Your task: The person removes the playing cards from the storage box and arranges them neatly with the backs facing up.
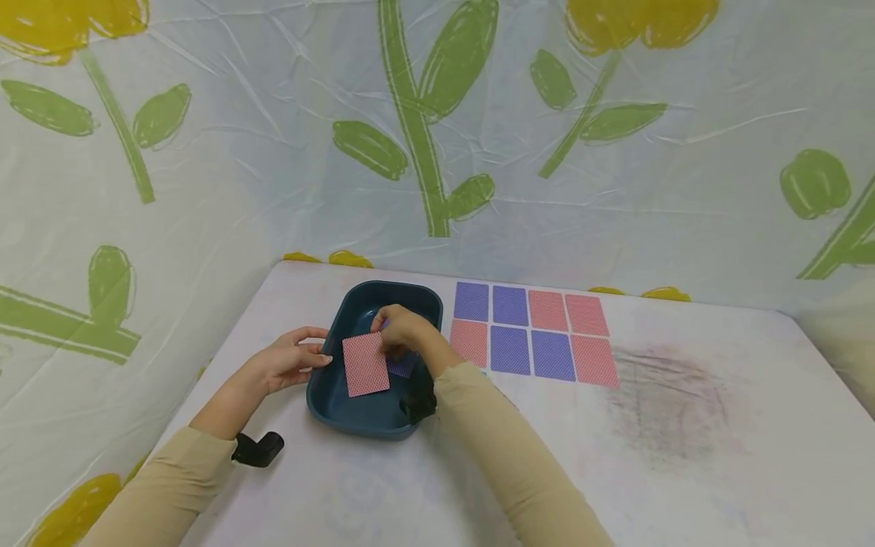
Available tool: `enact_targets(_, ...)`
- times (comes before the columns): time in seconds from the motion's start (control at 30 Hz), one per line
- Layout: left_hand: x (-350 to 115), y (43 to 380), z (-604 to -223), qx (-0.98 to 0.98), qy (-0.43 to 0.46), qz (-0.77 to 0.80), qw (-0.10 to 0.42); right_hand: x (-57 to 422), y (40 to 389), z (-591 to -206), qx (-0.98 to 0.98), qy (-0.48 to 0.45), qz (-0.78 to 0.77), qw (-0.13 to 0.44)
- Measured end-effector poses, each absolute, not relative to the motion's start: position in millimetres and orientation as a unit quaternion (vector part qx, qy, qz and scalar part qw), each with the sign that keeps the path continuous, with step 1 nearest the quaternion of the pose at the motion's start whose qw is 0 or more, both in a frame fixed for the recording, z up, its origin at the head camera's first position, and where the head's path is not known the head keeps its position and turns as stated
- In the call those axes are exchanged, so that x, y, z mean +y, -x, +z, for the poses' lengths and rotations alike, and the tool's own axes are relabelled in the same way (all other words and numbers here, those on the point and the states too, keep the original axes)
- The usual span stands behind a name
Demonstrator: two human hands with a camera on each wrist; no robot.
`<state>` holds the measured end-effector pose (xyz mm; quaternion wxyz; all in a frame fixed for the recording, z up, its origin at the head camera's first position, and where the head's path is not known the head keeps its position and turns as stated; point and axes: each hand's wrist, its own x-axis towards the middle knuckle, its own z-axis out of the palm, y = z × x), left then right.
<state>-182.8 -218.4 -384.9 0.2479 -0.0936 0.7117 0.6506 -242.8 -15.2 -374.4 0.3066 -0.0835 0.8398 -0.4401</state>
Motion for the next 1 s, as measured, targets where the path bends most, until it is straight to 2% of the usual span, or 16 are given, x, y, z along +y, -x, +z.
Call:
enact_targets(0.3, -217, 182, -384, 0.712, 0.101, 0.648, 0.250, -4, 243, -370, 0.788, 0.076, -0.513, 0.333)
enact_targets(0.63, -219, 183, -385, 0.714, 0.101, 0.649, 0.243, 7, 244, -356, 0.766, 0.087, -0.549, 0.321)
enact_targets(1.0, -218, 183, -386, 0.713, 0.098, 0.652, 0.240, 27, 242, -357, 0.740, 0.079, -0.603, 0.288)
